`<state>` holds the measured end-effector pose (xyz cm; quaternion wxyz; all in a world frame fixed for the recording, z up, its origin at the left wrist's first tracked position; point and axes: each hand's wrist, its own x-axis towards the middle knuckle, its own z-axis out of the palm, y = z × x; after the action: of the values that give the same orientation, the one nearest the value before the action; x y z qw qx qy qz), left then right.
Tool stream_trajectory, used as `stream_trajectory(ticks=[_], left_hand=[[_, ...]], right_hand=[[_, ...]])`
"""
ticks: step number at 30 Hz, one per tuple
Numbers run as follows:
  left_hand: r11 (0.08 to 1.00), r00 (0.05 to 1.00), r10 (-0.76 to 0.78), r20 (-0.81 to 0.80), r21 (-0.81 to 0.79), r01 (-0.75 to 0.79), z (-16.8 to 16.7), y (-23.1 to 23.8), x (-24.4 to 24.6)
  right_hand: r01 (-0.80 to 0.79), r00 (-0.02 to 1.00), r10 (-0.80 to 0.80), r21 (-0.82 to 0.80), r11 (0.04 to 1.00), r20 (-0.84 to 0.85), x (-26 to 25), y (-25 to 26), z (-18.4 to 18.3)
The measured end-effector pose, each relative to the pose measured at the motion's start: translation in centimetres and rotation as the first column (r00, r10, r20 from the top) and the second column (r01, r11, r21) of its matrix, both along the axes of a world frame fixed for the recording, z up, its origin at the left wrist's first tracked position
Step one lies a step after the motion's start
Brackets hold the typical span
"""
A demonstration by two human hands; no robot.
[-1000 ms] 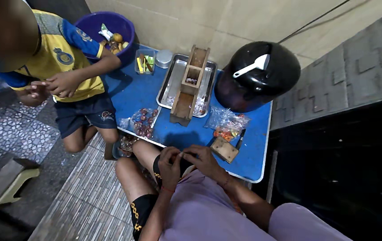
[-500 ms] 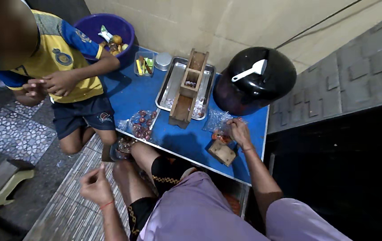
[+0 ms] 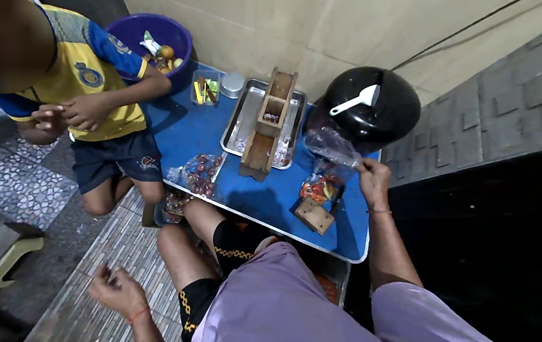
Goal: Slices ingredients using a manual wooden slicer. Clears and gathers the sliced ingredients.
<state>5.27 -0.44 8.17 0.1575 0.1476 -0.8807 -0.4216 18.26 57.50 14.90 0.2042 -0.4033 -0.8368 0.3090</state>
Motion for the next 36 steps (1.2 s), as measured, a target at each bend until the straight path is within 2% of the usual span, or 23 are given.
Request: stream_trajectory(ticks=[3,6,8,10,11,13,15,17,20,23,25,29,31,33,36], left_hand=[[0.975,0.985,-0.17,0.002,0.143,0.168,0.6,4.1,-0.7],[0.891,0.924,-0.381,0.023,0.276,0.36,1.5,9.1,-0.6],[0.786,0.842,-0.538,0.034,0.381,0.487,2.3,12.9,-0.1],[0.607,0.699,-0.713,0.051,0.544,0.579,2.5,16.7,0.6],[0.513,0.62,-0.782,0.069,0.637,0.576,2.1,18.6,0.8],[0.354,0.453,-0.883,0.124,0.81,0.467,1.5,22.0,1.0],[0.235,0.359,-0.927,0.106,0.912,0.337,0.7,25.0,1.0],[0.118,0.357,-0.933,0.044,0.975,0.189,0.2,27.2,1.1],[-0.022,0.431,-0.902,-0.026,1.0,0.014,0.3,29.0,0.9],[-0.017,0.445,-0.895,-0.025,1.0,0.022,-0.6,29.6,0.7],[-0.007,0.415,-0.909,-0.027,0.999,0.048,-0.8,29.6,0.8],[0.064,0.376,-0.926,0.017,0.991,0.115,-0.8,30.0,1.2],[0.135,0.409,-0.91,0.073,0.983,0.126,-0.9,30.1,1.3],[0.225,0.461,-0.874,0.154,0.969,0.103,-1.6,30.0,1.1],[0.395,0.503,-0.811,0.3,0.914,0.091,-3.2,29.2,0.5]], right_hand=[[-0.01,0.992,0.004,-0.049,0.999,-0.126,-0.2,-0.9,2.0],[-0.11,0.958,0.064,-0.154,0.982,-0.28,-0.7,-1.9,3.3],[-0.217,0.904,0.093,-0.26,0.941,-0.418,-1.5,-3.1,4.2],[-0.28,0.874,0.095,-0.334,0.9,-0.477,-2.1,-4.5,5.0],[-0.296,0.866,0.078,-0.379,0.877,-0.494,-2.4,-5.3,5.3],[-0.356,0.836,0.054,-0.463,0.812,-0.547,-2.7,-6.8,5.7],[-0.437,0.795,0.047,-0.517,0.736,-0.605,-2.9,-7.8,5.6],[-0.486,0.782,0.052,-0.554,0.676,-0.621,-2.9,-8.3,5.0],[-0.485,0.793,0.018,-0.613,0.624,-0.609,-3.0,-8.4,3.8],[-0.449,0.819,-0.024,-0.666,0.595,-0.573,-2.6,-8.1,2.6],[-0.434,0.825,-0.044,-0.682,0.589,-0.563,-2.3,-7.9,2.0],[-0.438,0.825,-0.043,-0.685,0.582,-0.563,-1.9,-7.7,0.9],[-0.394,0.853,-0.04,-0.692,0.606,-0.52,-1.9,-7.8,0.6],[-0.328,0.907,0.026,-0.667,0.669,-0.42,-2.1,-8.1,-0.1],[-0.319,0.944,0.305,-0.572,0.756,-0.123,-1.9,-8.2,-1.6]])
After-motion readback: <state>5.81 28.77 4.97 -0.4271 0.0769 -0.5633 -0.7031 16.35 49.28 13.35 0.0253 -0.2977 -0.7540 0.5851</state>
